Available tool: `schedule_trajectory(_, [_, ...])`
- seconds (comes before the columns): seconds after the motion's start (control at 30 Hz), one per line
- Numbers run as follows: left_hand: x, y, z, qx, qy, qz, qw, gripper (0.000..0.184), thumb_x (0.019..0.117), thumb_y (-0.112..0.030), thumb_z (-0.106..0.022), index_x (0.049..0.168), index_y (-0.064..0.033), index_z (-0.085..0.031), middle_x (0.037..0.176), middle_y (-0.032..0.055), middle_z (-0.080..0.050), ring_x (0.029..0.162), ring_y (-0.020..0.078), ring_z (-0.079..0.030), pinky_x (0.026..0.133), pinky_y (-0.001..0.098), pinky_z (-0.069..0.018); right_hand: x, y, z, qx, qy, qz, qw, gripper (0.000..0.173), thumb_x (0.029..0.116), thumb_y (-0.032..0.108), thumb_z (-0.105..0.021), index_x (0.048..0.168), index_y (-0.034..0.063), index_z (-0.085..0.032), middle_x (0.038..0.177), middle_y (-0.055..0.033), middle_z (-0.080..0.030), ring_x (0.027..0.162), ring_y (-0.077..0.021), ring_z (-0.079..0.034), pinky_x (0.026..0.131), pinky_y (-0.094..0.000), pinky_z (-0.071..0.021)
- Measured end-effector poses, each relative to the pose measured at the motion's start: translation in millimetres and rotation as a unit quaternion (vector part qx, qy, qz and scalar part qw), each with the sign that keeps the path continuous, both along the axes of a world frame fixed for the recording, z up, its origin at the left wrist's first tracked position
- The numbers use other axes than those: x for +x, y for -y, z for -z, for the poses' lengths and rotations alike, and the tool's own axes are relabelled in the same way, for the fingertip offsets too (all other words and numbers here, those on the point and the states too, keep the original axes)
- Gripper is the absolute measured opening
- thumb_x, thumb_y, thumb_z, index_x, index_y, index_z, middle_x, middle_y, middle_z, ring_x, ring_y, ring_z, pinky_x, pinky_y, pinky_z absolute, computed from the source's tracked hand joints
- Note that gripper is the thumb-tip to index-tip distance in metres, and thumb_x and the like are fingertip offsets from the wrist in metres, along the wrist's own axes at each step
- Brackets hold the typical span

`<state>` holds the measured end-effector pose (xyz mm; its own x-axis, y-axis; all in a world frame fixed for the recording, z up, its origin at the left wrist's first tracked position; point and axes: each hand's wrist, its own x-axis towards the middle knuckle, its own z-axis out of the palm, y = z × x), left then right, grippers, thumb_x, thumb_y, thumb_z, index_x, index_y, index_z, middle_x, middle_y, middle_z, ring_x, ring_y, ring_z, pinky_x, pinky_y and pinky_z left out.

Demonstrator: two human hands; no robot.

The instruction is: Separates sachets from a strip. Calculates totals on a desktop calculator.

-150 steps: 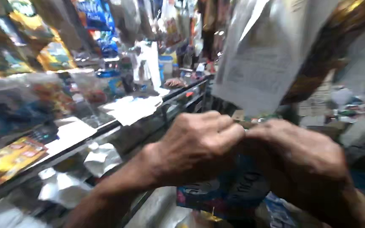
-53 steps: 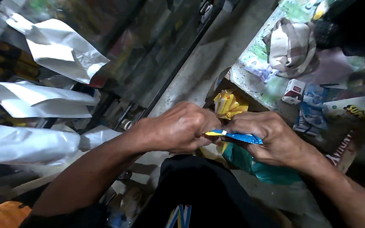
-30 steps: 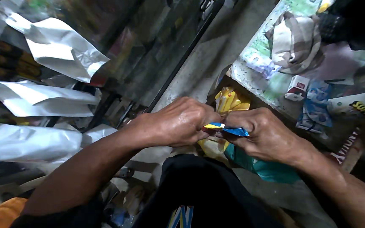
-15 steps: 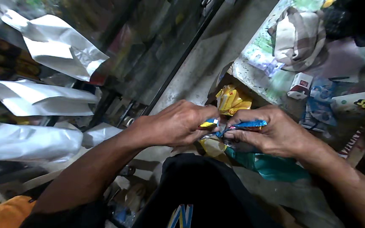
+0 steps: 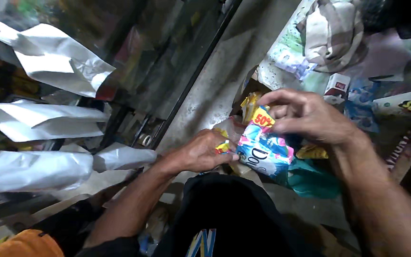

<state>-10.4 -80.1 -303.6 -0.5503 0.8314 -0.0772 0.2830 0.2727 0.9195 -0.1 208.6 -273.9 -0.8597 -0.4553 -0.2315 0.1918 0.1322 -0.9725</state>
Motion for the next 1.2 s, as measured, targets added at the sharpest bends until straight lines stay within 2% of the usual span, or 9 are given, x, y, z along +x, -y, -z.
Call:
schedule_trajectory(0.07, [2,5,10,0.015,0.058,-0.069,0.996,0.017,0.0947,-0.021,-0.070,0.088,-0.0067,-0.077,0.089,-0.0019,-0.069,0.080,-0.0010,-0.062,0.072,0.0168,-0.0533,31,-14,45,-0.110,0.031,0.074,0.991,0.065,0.0895,0.065,-0.065,0.134,0.0180,-0.062,0.105,0.0013,-0.076,0.086,-0.0090,-0.073,0.071,-0.0275,-0.0622])
schedule_trajectory(0.13, [4,8,24,0.011,0.104,-0.118,0.987,0.015,0.0949,-0.019,-0.069,0.091,-0.0061,-0.077,0.109,0.0005,-0.068,0.097,0.0014,-0.063,0.084,0.0200,-0.0548,64,-6,87,-0.203,0.079,0.111,0.970,0.070,0.0852,0.073,-0.064,0.130,0.0192,-0.066,0.107,0.0012,-0.077,0.094,-0.0112,-0.074,0.084,-0.0307,-0.0625])
schedule_trajectory(0.2, [11,8,36,-0.002,0.140,-0.165,0.976,0.012,0.0953,-0.016,-0.069,0.090,-0.0073,-0.075,0.095,-0.0030,-0.072,0.084,-0.0007,-0.065,0.076,0.0197,-0.0556,83,7,106,-0.218,0.092,0.126,0.963,0.069,0.0900,0.066,-0.065,0.130,0.0101,-0.066,0.111,-0.0040,-0.076,0.101,-0.0144,-0.073,0.091,-0.0334,-0.0596])
schedule_trajectory(0.27, [14,9,41,-0.033,0.173,-0.178,0.968,0.011,0.0968,-0.017,-0.068,0.092,-0.0093,-0.074,0.080,-0.0062,-0.071,0.071,-0.0026,-0.063,0.068,0.0189,-0.0544,77,18,93,-0.094,0.075,0.138,0.983,0.048,0.0938,0.048,-0.067,0.119,0.0076,-0.071,0.100,0.0016,-0.077,0.093,-0.0080,-0.072,0.086,-0.0277,-0.0596])
schedule_trajectory(0.33, [15,9,41,-0.039,0.189,-0.163,0.968,0.012,0.0975,-0.019,-0.068,0.092,-0.0099,-0.074,0.078,-0.0072,-0.069,0.069,-0.0031,-0.062,0.067,0.0186,-0.0536,60,24,73,-0.001,0.075,0.139,0.987,0.024,0.0891,0.027,-0.072,0.104,0.0088,-0.073,0.083,0.0040,-0.075,0.077,-0.0049,-0.070,0.073,-0.0244,-0.0602])
schedule_trajectory(0.43, [21,3,38,-0.005,0.211,-0.159,0.965,0.011,0.0967,-0.018,-0.069,0.094,-0.0093,-0.075,0.078,-0.0076,-0.070,0.070,-0.0033,-0.063,0.068,0.0176,-0.0543,43,36,53,-0.010,0.123,0.151,0.981,0.023,0.0885,0.006,-0.076,0.111,0.0052,-0.070,0.088,-0.0048,-0.076,0.074,-0.0118,-0.073,0.067,-0.0269,-0.0627])
schedule_trajectory(0.63, [38,2,48,-0.034,0.234,-0.153,0.960,0.027,0.0855,-0.025,-0.083,0.104,-0.0072,-0.074,0.089,-0.0043,-0.074,0.082,-0.0010,-0.069,0.080,0.0215,-0.0588,42,48,55,0.085,0.008,0.151,0.985,0.010,0.0965,0.012,-0.071,0.105,0.0058,-0.073,0.084,-0.0003,-0.075,0.069,-0.0059,-0.071,0.063,-0.0227,-0.0612])
schedule_trajectory(0.83, [36,8,42,-0.050,0.230,-0.155,0.960,0.018,0.0899,-0.023,-0.077,0.100,-0.0080,-0.075,0.082,-0.0072,-0.073,0.075,-0.0049,-0.066,0.072,0.0172,-0.0567,50,61,78,0.141,-0.251,0.194,0.938,0.019,0.1020,0.016,-0.062,0.100,-0.0021,-0.067,0.079,-0.0033,-0.070,0.071,-0.0031,-0.069,0.064,-0.0209,-0.0594])
schedule_trajectory(1.2, [22,19,28,-0.078,0.181,-0.136,0.971,0.013,0.0934,-0.022,-0.074,0.100,-0.0105,-0.076,0.081,-0.0093,-0.071,0.072,-0.0074,-0.063,0.068,0.0142,-0.0534,49,68,98,0.099,-0.229,0.332,0.910,0.014,0.1026,0.013,-0.062,0.105,-0.0009,-0.064,0.086,0.0011,-0.071,0.077,-0.0003,-0.070,0.071,-0.0205,-0.0611])
